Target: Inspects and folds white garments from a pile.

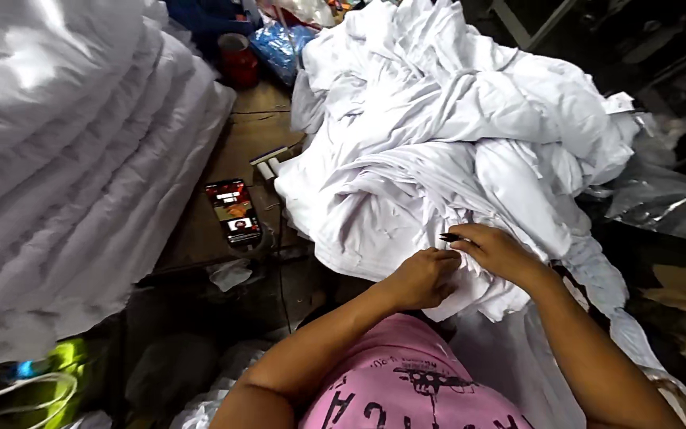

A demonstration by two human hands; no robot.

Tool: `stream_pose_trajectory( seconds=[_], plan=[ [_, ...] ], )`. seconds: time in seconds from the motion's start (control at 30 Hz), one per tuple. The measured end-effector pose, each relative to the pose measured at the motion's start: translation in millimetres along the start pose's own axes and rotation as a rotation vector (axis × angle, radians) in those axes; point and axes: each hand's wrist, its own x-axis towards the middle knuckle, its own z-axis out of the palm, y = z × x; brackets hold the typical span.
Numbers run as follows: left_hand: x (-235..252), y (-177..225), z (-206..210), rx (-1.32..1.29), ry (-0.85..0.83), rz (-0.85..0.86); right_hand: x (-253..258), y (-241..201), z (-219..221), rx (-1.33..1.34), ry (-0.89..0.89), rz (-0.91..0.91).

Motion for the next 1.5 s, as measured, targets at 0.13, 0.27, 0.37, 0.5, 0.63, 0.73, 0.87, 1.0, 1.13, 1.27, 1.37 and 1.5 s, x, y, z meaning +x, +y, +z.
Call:
stream_pose_trajectory(
  seconds=[0.13,0.27,0.37,0.5,0.63,0.73,0.87,1.0,1.13,1.27,1.37,1.5],
  plan=[
    [10,-4,-27,0.076,0.281,-0.216,-5,14,-8,-0.095,0.119,-0.027],
    [41,-29,-20,0.336,0.479,-0.200,-1,15,-12,-0.147,0.208,-0.026],
    [56,-50,-10,0.454,0.477,-0.146,2,13,-5,-0.221,0.252,-0.042],
    [46,-33,-23,0.102,0.414,-0.262,-1,9,-3,-0.308,0.307,-0.043],
    [39,-30,-20,0.105,0.448,-0.345,5,-9,4,-0.371,0.291,0.068],
    [50,-48,-12,0.320,0.468,-0.226,9,-16,5,-0.388,0.285,0.131],
    [49,-46,-23,0.170,0.396,-0.170,8,-12,7,-0.386,0.299,0.106],
    [35,-37,-24,0.010,0.408,-0.148,12,-24,11,-0.432,0.269,0.182],
    [36,-37,-15,-0.011,0.464,-0.089,25,-27,20,-0.510,0.309,0.194],
    [29,-40,-8,-0.043,0.608,-0.177,21,-14,17,-0.509,0.358,0.118],
    [24,-38,-8,-0.143,0.635,-0.263,14,-14,8,-0.479,0.279,0.123],
    [31,-33,0,-0.173,0.654,-0.189,25,-17,18,-0.524,0.283,0.106]
  ],
)
